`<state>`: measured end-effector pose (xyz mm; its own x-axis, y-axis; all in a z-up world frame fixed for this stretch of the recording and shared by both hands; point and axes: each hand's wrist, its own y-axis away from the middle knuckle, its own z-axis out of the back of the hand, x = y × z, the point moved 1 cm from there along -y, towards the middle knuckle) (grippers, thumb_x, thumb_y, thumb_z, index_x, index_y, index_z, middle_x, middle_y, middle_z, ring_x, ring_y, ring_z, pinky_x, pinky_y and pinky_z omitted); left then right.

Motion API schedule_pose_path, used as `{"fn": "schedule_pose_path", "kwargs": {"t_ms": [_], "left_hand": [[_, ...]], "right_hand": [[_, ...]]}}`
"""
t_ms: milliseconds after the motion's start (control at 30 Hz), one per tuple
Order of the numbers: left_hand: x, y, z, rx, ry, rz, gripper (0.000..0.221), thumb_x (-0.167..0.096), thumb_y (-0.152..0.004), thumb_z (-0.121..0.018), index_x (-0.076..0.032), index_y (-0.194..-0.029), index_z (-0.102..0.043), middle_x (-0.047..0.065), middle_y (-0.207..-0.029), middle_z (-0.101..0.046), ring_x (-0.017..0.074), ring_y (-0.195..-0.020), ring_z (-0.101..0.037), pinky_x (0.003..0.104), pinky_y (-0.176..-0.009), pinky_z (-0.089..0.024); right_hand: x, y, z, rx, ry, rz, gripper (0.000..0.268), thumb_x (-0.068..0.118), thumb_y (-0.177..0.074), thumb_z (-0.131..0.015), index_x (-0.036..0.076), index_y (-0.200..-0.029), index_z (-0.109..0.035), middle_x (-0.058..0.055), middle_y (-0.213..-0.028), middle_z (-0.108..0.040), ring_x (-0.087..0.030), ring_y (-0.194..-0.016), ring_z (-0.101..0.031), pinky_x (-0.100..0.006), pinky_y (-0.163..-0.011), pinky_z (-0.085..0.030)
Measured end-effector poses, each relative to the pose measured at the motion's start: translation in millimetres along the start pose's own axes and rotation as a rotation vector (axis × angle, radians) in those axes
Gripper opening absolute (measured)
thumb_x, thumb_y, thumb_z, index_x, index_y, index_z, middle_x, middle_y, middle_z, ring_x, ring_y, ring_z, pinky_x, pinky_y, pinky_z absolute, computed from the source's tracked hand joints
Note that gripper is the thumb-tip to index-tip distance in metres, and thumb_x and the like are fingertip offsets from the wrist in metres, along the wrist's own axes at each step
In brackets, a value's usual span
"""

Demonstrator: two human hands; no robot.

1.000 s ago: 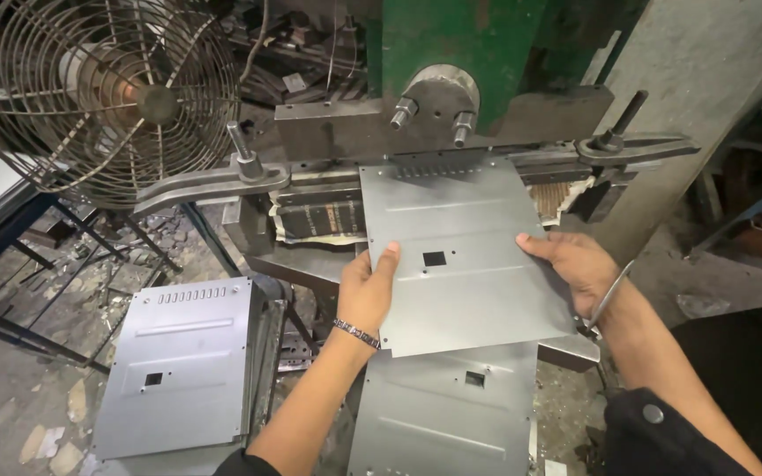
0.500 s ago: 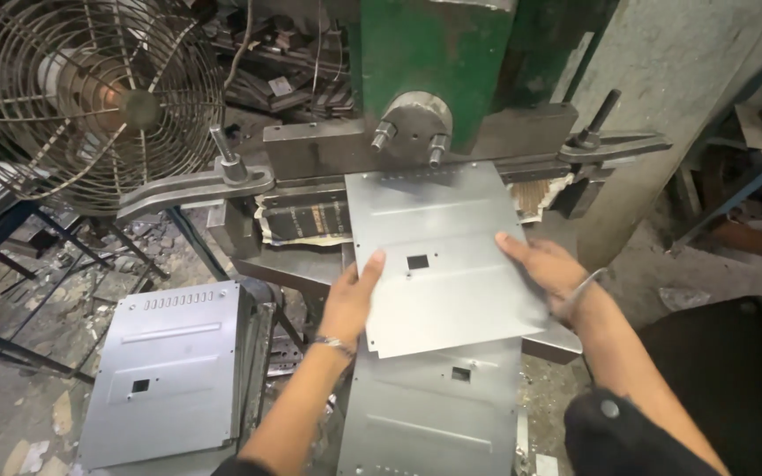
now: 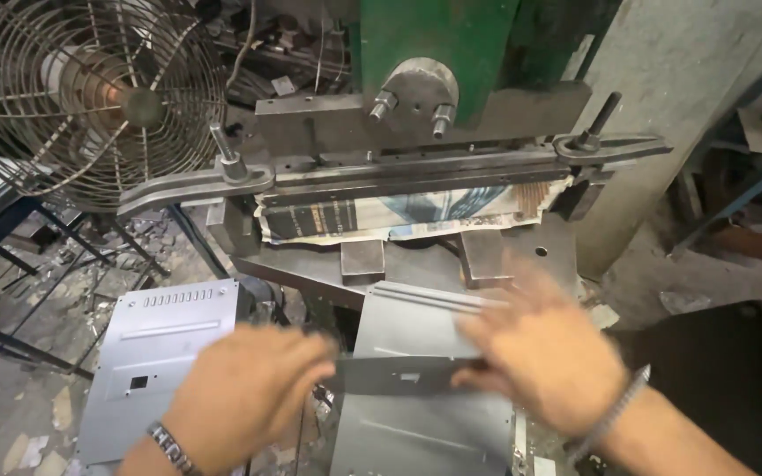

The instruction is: Bending the edges of metal sheets using a manual industrial bending machine.

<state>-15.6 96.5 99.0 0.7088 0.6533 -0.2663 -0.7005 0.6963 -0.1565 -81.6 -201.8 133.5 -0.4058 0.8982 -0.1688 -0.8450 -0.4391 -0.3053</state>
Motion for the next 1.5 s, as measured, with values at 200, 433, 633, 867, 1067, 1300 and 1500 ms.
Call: {"fn": "schedule_pose_path", "kwargs": {"t_ms": [200,433,633,867,1067,1300,1500], "left_hand": [[4,-20,-47,-0.778,0.19,0.154,0.066,-0.037,-0.088,-0.074,0.002,-0.134,-0.047,0.022,-0.121,-0.06,0.0377,-0.112,-0.057,0.044,-0.092,-0.046],[-27,-68,-108,-0.386,1.516,0.604,0.051,-0.031,-0.095,-0.061,-0.001,-0.136,-0.06,0.009,-0.13,-0.069,0.0174,-0.116,-0.062,0.034,-0.098,-0.049],[23,-155,-134,-0.455,1.32,0.437,0.043,-0.029,-0.1,-0.06,0.003,-0.128,-0.063,0.012,-0.118,-0.073,0.0171,-0.105,-0.064,0.031,-0.093,-0.051],[13,-159,-124,-0.386,1.438,0.583,0.04,-0.027,-0.098,-0.061,0.001,-0.127,-0.062,0.011,-0.113,-0.072,0.0167,-0.101,-0.065,0.031,-0.089,-0.052],[12,-158,-124,-0.392,1.469,0.569,0.04,-0.028,-0.098,-0.06,0.002,-0.125,-0.062,0.011,-0.109,-0.072,0.0172,-0.096,-0.065,0.033,-0.085,-0.054],[11,-157,-119,-0.406,1.462,0.548,0.039,-0.027,-0.099,-0.06,0.002,-0.125,-0.063,0.011,-0.111,-0.072,0.0164,-0.097,-0.065,0.031,-0.086,-0.053],[12,-157,-121,-0.35,1.483,0.634,0.043,-0.028,-0.098,-0.061,0.003,-0.127,-0.06,0.012,-0.115,-0.072,0.0188,-0.1,-0.066,0.034,-0.087,-0.054]], "right_hand": [[-18,30,-68,0.473,-0.784,-0.716,0.039,0.047,-0.089,-0.073,0.012,-0.106,-0.076,-0.014,-0.08,-0.076,-0.029,-0.073,-0.074,-0.039,-0.07,-0.058],[-72,11,-116,0.063,-1.738,-1.253,0.043,0.029,-0.09,-0.068,-0.007,-0.114,-0.066,-0.023,-0.098,-0.078,-0.031,-0.078,-0.075,-0.044,-0.072,-0.062],[-133,-28,-133,0.077,-1.801,-1.166,0.045,0.03,-0.094,-0.065,-0.007,-0.12,-0.066,-0.019,-0.107,-0.075,-0.027,-0.084,-0.073,-0.043,-0.075,-0.061],[-148,-28,-150,0.126,-1.725,-1.208,0.046,0.031,-0.094,-0.066,-0.008,-0.12,-0.069,-0.018,-0.109,-0.076,-0.026,-0.086,-0.073,-0.043,-0.078,-0.06],[-151,-27,-153,0.137,-1.689,-1.204,0.046,0.033,-0.094,-0.067,-0.007,-0.118,-0.069,-0.017,-0.105,-0.076,-0.025,-0.081,-0.073,-0.043,-0.072,-0.06],[-149,-29,-148,0.142,-1.714,-1.2,0.047,0.033,-0.094,-0.067,-0.008,-0.117,-0.068,-0.018,-0.102,-0.076,-0.025,-0.078,-0.073,-0.044,-0.071,-0.061],[-145,-27,-156,0.081,-1.691,-1.194,0.046,0.03,-0.092,-0.069,-0.008,-0.118,-0.066,-0.017,-0.104,-0.076,-0.024,-0.082,-0.073,-0.042,-0.074,-0.06]]}}
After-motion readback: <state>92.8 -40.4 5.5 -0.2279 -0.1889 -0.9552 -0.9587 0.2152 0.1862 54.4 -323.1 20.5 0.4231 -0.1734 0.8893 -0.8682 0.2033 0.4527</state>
